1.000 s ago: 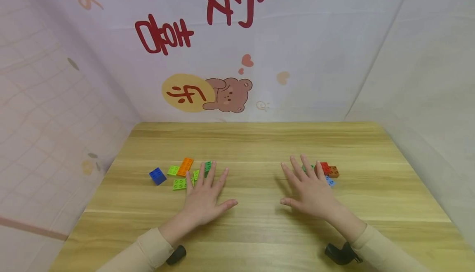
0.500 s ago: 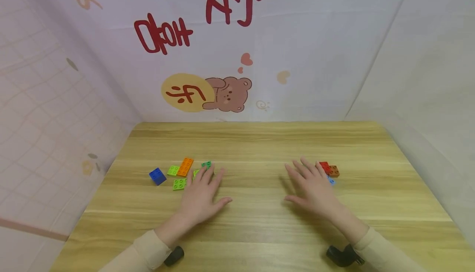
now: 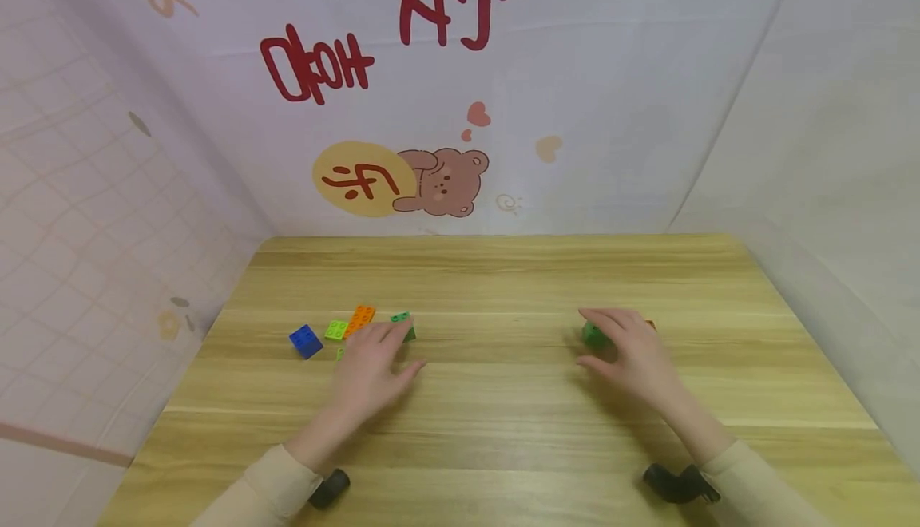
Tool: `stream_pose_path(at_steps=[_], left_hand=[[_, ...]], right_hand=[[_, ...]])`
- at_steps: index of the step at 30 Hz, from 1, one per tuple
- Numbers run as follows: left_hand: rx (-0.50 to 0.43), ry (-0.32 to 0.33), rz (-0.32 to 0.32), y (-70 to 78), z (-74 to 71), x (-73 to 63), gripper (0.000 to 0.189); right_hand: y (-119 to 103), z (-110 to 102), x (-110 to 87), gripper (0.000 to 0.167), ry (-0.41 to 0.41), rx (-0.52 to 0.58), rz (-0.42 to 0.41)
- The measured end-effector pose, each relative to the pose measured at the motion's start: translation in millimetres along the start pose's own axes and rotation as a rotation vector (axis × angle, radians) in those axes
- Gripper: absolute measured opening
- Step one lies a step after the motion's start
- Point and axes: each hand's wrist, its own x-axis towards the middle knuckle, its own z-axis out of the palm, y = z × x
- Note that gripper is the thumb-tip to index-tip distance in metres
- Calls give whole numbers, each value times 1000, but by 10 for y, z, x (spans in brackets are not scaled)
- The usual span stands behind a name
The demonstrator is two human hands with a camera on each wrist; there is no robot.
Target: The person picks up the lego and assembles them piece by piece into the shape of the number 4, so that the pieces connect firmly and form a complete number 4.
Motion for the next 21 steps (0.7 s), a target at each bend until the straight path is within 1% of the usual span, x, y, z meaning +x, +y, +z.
stream_pose_path(at_steps=[2,4,7,10,14,21], left_hand=[[-23,37,7,-33,-11,9,61],[-38,58,7,-71,-17,17,60],[-57,65,-11,-132,-16,28,59],[-64,66,-47,-189,-16,41,59],[-88,51,-113,-241,-28,63,59],[-190,-8,-221,-292,-68,102,62]], right_hand=[[51,-27,6,76,-4,37,21],[97,-53,11,75,-14,62,45],[156,-90,13,73,-39,90,84],[207,-114,11,70,-63,103,116],[272,-131,8,67,-77,123,143],[366,-139,-11,64,-114,152,168]])
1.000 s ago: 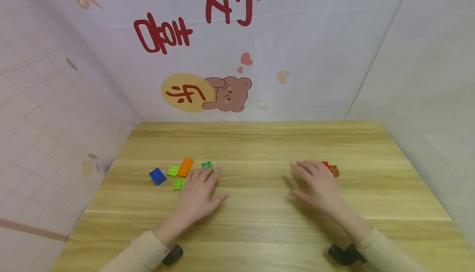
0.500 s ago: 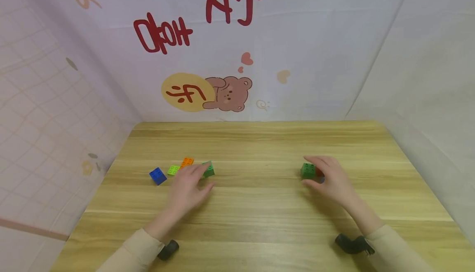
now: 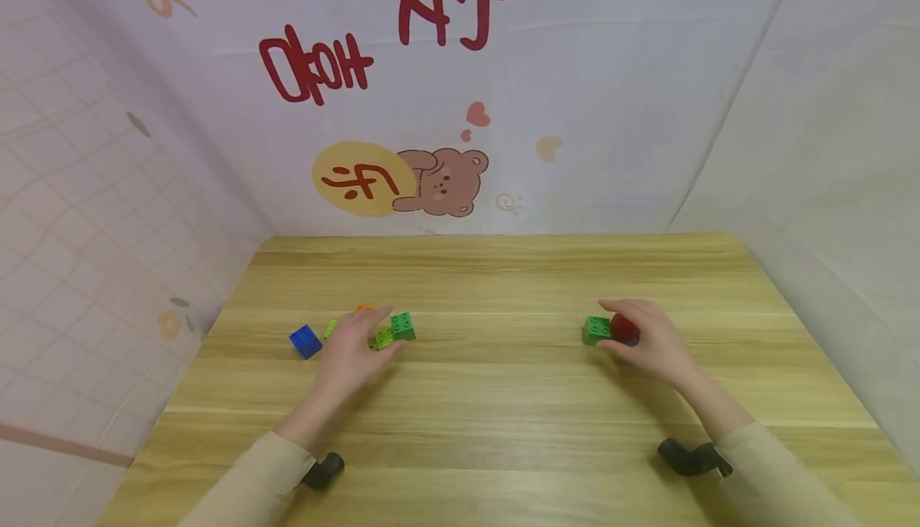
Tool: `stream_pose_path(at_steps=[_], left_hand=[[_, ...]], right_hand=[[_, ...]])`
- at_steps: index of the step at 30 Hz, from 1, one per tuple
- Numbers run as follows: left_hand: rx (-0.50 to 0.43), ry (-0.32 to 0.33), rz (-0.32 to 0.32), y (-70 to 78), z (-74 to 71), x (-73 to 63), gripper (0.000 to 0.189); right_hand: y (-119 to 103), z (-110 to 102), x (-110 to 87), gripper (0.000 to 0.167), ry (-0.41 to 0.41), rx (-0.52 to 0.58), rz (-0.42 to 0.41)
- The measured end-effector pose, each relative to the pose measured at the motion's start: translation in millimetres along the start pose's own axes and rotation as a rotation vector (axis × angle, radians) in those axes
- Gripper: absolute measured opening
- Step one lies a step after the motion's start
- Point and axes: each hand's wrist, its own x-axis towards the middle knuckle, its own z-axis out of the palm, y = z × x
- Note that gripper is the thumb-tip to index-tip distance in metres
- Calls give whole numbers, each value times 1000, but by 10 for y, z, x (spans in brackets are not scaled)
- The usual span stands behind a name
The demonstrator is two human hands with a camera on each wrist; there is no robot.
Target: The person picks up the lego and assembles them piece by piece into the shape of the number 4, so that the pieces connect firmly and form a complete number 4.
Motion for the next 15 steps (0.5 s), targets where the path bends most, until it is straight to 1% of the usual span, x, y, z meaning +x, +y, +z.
stream_pose_path(at_steps=[3,6,10,15], left_hand=[[-25,-31,-45,-25,-17,25,64],[-47,-58,-73,-71,-13,45,65],[-78,-73,-83,-128,19,57,66],[-122,-78,-100,-159,52,59,64]], right_hand=[[24,-16,10,64,-20,10,-4],[46,-26,22,63,-35,25,-7],[81,-21,23,62,-57,39,9],[101,-17,13,60,-88,58,34]])
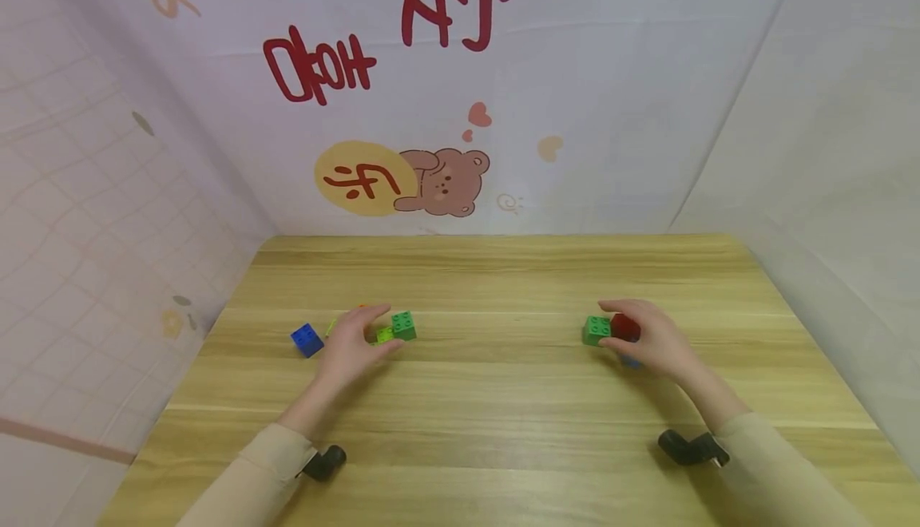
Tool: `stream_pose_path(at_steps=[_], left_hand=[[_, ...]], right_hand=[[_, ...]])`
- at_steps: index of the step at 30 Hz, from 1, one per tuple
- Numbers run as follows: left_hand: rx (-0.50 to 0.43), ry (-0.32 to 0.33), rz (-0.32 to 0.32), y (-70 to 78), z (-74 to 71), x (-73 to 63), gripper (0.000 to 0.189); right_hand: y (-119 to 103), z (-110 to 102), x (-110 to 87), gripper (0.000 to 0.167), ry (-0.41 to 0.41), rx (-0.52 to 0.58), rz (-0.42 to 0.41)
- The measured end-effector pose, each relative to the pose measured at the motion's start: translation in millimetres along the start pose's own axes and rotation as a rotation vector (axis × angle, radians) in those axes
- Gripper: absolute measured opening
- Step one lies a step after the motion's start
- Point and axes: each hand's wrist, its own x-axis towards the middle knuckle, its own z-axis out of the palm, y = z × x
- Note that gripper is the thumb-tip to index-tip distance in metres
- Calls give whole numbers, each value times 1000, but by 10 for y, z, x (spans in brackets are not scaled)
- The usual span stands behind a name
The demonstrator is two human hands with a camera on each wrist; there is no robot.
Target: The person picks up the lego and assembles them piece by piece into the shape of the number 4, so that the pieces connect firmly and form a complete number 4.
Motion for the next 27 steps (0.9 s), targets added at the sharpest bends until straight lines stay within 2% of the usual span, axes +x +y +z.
stream_pose_path(at_steps=[12,19,27], left_hand=[[-127,-45,-99,4,50,52,61],[-202,-47,-111,-37,103,98,59],[-171,-49,-101,-87,170,150,50]], right_hand=[[43,22,63,51,-21,21,19],[69,50,62,47,-27,29,27],[90,68,65,42,-25,-4,0]])
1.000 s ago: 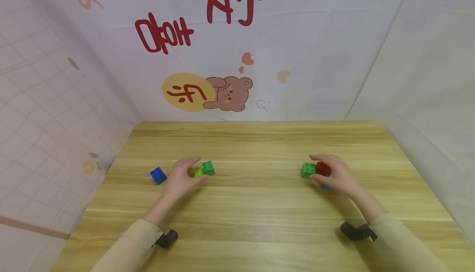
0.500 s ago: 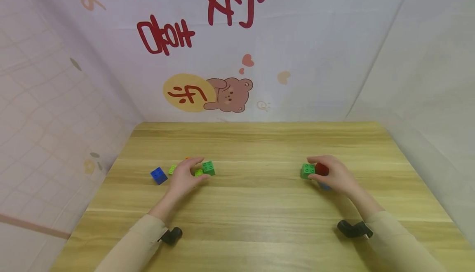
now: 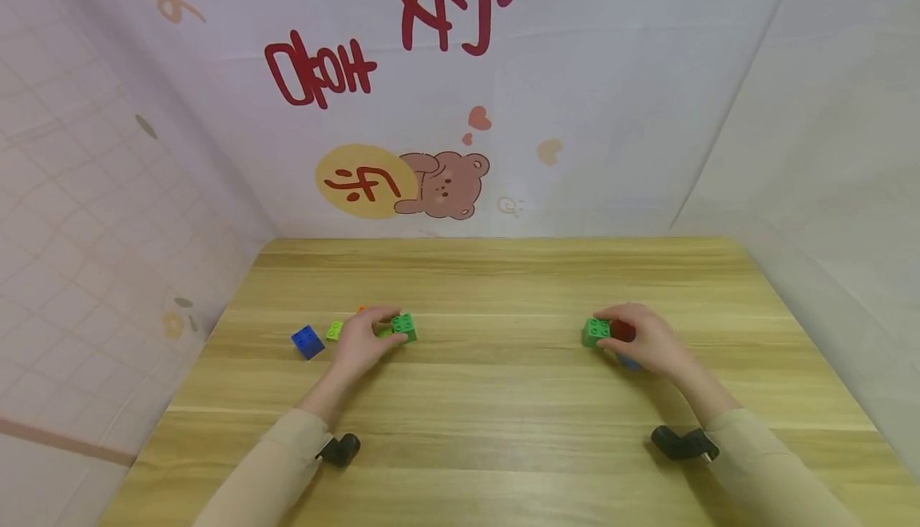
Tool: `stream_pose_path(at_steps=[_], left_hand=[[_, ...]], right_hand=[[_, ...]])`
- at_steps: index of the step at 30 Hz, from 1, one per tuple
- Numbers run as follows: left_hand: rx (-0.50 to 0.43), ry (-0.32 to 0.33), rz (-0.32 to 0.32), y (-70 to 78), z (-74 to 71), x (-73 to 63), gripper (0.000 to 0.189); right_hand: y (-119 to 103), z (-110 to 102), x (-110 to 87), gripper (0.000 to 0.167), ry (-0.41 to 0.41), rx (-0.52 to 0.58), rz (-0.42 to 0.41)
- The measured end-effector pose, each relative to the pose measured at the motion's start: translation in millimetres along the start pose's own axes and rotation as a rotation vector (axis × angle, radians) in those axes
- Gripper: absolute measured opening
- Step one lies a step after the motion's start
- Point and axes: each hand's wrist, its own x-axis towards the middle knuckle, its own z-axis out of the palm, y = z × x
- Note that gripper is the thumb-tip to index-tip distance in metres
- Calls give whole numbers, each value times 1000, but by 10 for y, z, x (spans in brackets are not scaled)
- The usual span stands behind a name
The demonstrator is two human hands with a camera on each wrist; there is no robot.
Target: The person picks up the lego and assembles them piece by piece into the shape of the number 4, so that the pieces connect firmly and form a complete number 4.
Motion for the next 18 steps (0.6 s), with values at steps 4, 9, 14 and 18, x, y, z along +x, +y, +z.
stream_pose_path(at_steps=[4,9,14,18], left_hand=[[1,-2,-17,-2,5,7,45],[-8,3,-24,18,14,5,43],[-40,17,5,66,35,-4,41],[-51,32,36,147,59,-17,41]], right_hand=[[-19,12,8,40,13,-11,-8],[-98,28,35,41,55,-19,-52],[-241,38,81,42,82,-17,-103],[-327,59,112,42,76,12,-115]])
